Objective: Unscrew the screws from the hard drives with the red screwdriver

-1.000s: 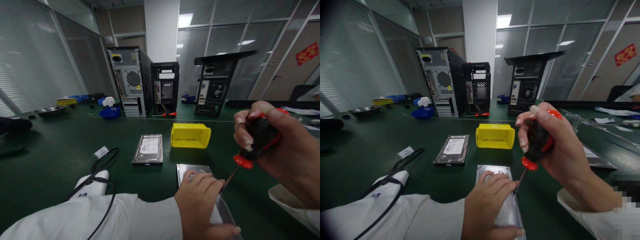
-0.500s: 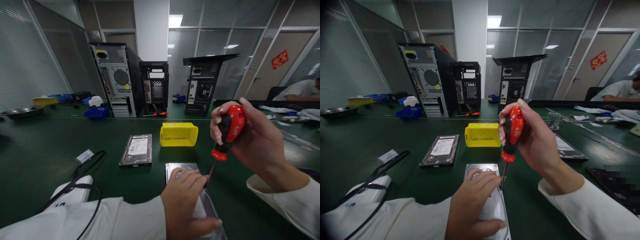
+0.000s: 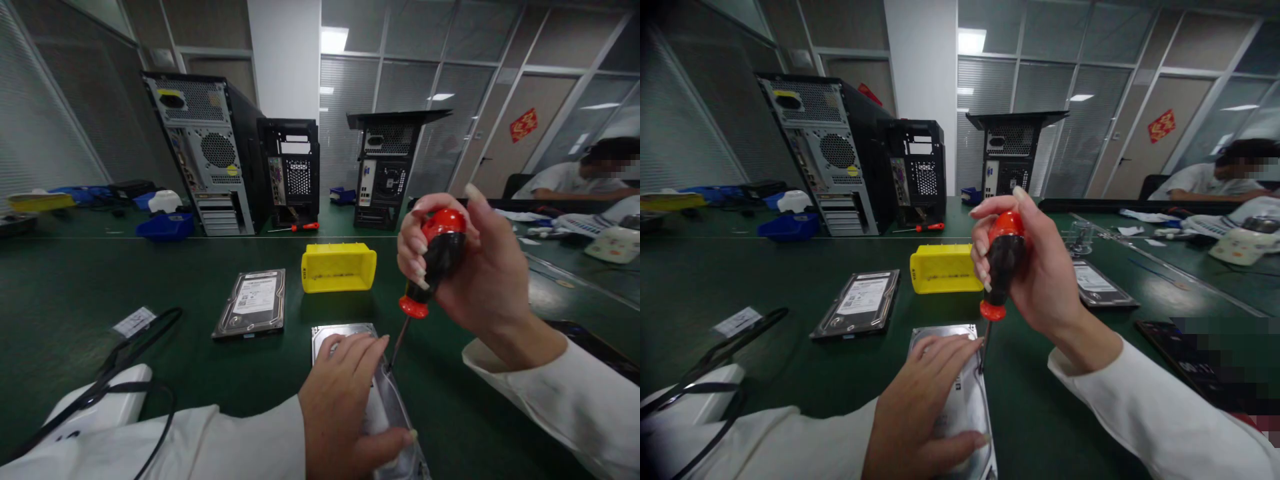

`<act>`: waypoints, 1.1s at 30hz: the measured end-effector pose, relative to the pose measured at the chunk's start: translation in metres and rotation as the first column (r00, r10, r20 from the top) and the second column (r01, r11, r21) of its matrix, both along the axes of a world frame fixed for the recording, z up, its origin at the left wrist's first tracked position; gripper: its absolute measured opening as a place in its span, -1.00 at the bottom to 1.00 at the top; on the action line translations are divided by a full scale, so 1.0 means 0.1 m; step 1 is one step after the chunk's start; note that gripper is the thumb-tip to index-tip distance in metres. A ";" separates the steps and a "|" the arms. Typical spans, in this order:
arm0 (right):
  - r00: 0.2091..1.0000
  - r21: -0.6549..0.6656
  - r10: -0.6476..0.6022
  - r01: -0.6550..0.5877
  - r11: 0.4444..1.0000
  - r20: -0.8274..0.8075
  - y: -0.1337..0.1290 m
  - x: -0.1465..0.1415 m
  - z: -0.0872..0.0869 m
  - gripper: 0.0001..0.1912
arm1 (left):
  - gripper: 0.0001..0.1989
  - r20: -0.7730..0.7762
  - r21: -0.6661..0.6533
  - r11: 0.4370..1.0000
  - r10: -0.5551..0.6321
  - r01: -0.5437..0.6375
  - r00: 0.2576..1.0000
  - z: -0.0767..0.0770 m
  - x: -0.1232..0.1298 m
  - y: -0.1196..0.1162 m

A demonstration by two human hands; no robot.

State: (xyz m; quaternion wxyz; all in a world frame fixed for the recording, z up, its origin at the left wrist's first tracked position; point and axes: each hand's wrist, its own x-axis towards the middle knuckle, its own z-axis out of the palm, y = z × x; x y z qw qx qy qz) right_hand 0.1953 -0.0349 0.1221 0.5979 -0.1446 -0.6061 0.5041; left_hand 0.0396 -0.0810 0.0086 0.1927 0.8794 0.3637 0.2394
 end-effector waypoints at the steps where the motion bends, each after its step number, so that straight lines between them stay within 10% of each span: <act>1: 1.000 0.009 0.007 -0.007 1.000 0.008 0.00 0.00 0.00 -0.68 | -0.21 -0.001 0.002 1.000 -0.001 0.001 1.000 0.00 0.00 0.01; 23: 0.995 -0.056 0.088 -0.085 0.995 0.055 -0.03 0.01 0.00 -0.59 | -0.39 -0.027 0.023 1.000 -0.008 0.008 1.000 0.02 0.01 0.01; 33: 0.997 -0.086 0.068 -0.066 0.994 0.024 -0.03 -0.04 -0.02 -0.85 | -0.41 -0.038 0.021 1.000 -0.006 0.006 0.999 0.04 -0.01 0.00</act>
